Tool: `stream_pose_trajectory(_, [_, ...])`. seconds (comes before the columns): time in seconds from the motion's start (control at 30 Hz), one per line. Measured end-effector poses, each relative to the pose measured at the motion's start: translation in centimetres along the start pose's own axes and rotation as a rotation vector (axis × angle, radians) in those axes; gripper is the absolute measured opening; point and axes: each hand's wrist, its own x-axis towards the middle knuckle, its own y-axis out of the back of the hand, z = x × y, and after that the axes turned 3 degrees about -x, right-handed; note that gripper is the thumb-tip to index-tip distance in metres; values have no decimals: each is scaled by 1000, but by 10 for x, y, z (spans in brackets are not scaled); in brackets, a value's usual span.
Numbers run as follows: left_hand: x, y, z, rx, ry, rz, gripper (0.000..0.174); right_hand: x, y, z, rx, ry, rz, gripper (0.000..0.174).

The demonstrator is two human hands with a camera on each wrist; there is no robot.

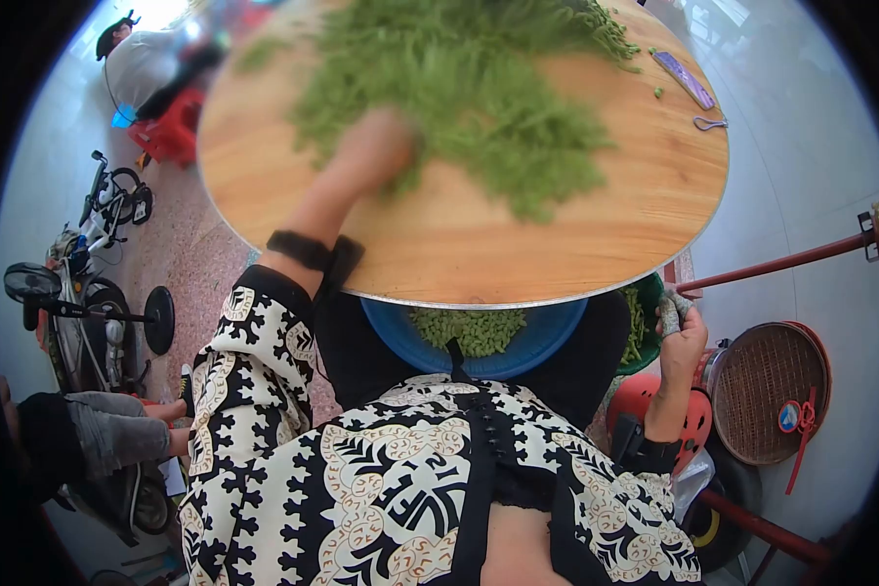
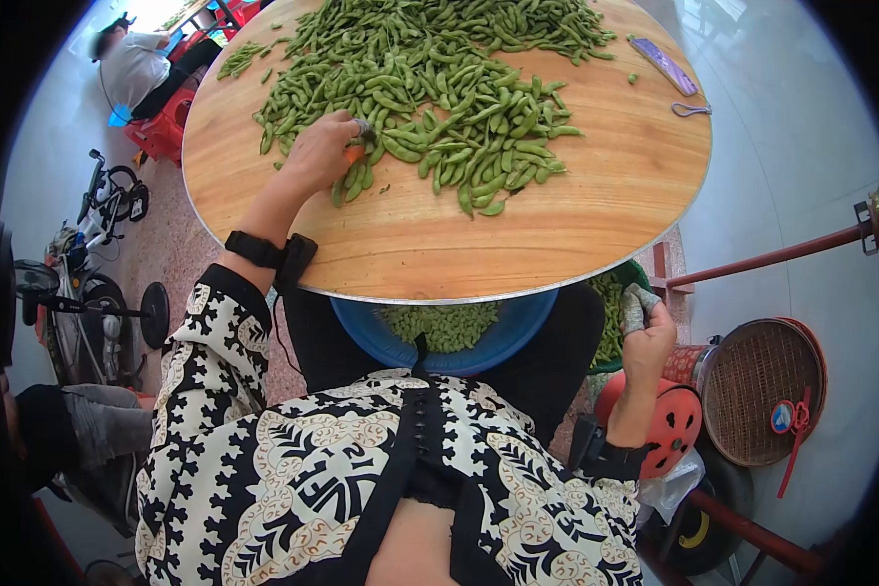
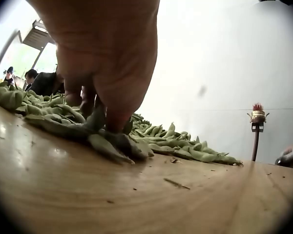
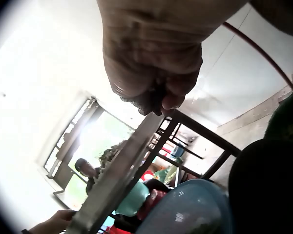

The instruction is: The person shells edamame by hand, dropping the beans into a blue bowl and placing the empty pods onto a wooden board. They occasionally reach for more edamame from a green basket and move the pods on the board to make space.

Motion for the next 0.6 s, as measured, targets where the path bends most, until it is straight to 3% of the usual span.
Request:
stream_pose_trajectory(0.07, [0, -3, 2, 41, 86, -68, 14, -7, -13, -24, 116, 104, -32, 16])
stream_pose_trajectory(0.13, [-3, -7, 0, 45, 78, 126, 15, -15, -29, -48, 163, 146, -114, 17])
stream_pose_trajectory(0.17, [-6, -8, 1, 43, 73, 122, 15, -18, -39, -57, 215, 192, -194, 18])
stream_pose_trajectory(0.27, [-22, -3, 5, -549, -115, 367, 16, -23, -72, -82, 255, 300, -369, 19])
stream_pose_trajectory(0.3, [-30, 3, 15, -550, -120, 363, 16, -24, -83, -91, 314, 293, -447, 19])
stream_pose_trajectory(0.37, [-57, 21, 47, -1477, 225, -102, 13, -25, -100, -110, 433, 227, -567, 19])
stream_pose_trajectory(0.4, [-66, 18, 55, -1477, 226, -107, 13, -24, -108, -118, 433, 222, -565, 19])
stream_pose_trajectory(0.47, [-82, 10, 68, -1900, 344, -203, 11, -24, -121, -131, 617, 115, -700, 19])
stream_pose_trajectory(0.6, [-98, 4, 82, -1996, 352, -186, 13, -29, -131, -144, 621, -27, -821, 18])
